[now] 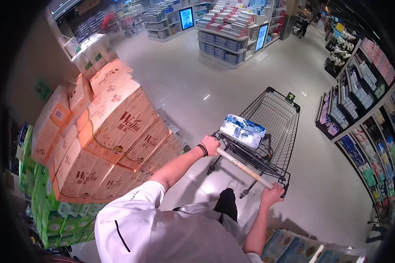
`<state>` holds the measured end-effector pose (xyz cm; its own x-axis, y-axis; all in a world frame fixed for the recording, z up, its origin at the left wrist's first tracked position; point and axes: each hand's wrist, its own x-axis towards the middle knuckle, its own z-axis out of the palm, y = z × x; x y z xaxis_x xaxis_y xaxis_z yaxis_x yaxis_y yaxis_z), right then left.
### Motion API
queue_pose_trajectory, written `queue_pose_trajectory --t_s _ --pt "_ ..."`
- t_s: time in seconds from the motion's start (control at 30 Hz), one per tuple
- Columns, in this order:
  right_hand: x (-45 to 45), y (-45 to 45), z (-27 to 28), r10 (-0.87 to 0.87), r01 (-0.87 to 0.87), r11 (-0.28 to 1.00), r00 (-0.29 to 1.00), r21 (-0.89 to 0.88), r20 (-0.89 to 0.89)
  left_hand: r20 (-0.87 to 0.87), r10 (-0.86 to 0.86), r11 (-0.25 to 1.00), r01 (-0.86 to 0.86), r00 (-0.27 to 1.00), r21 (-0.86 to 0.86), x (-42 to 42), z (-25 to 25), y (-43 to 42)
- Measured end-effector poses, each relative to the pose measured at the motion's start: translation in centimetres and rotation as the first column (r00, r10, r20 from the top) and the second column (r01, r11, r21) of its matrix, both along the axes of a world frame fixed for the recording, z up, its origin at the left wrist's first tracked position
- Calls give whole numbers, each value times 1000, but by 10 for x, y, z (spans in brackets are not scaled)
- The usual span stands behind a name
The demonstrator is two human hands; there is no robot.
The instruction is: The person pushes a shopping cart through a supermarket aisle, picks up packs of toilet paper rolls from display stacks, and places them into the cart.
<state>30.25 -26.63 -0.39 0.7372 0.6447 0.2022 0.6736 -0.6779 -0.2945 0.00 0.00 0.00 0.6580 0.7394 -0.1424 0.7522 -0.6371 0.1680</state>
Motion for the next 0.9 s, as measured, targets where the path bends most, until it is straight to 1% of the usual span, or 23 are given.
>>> queue_pose_trajectory --t_s 0.07,0.1,0.17,0.2,0.27,0.4,0.5,0.53,0.67,0.77,0.8,0.9 --pt "-1 10 2 -37 36 998 999 44 18 0 -51 998 51 999 47 6 5 16" --pt "12 10 -5 -32 32 999 999 -22 0 -30 -77 997 77 997 -10 21 -7 17" --pt "39 38 -9 -18 17 999 999 30 38 6 -99 995 99 995 26 48 -2 52" --pt "55 59 -6 -18 16 999 999 46 45 6 -113 993 113 994 44 66 4 77" --pt "71 72 -13 -11 9 999 999 51 49 -15 -137 990 138 990 34 87 8 103" --pt "102 125 -15 -23 21 998 999 57 36 -33 -163 986 164 986 34 128 0 162" --pt "127 164 -12 23 -37 990 994 137 103 -42 -153 987 155 987 46 162 -11 208" --pt "137 176 -15 19 -35 994 988 103 151 -55 -144 989 146 988 23 172 -9 220" --pt "178 226 -26 7 -23 997 979 73 206 -41 -137 990 137 990 19 206 -12 264" --pt "204 262 -29 -19 22 1000 975 -12 222 13 -98 995 97 995 31 221 -13 284" --pt "213 275 -35 -27 41 998 970 -52 243 -3 -81 997 81 997 20 226 -17 291" --pt "234 307 -33 17 5 996 970 -91 243 -13 -47 999 48 999 26 228 -14 301"
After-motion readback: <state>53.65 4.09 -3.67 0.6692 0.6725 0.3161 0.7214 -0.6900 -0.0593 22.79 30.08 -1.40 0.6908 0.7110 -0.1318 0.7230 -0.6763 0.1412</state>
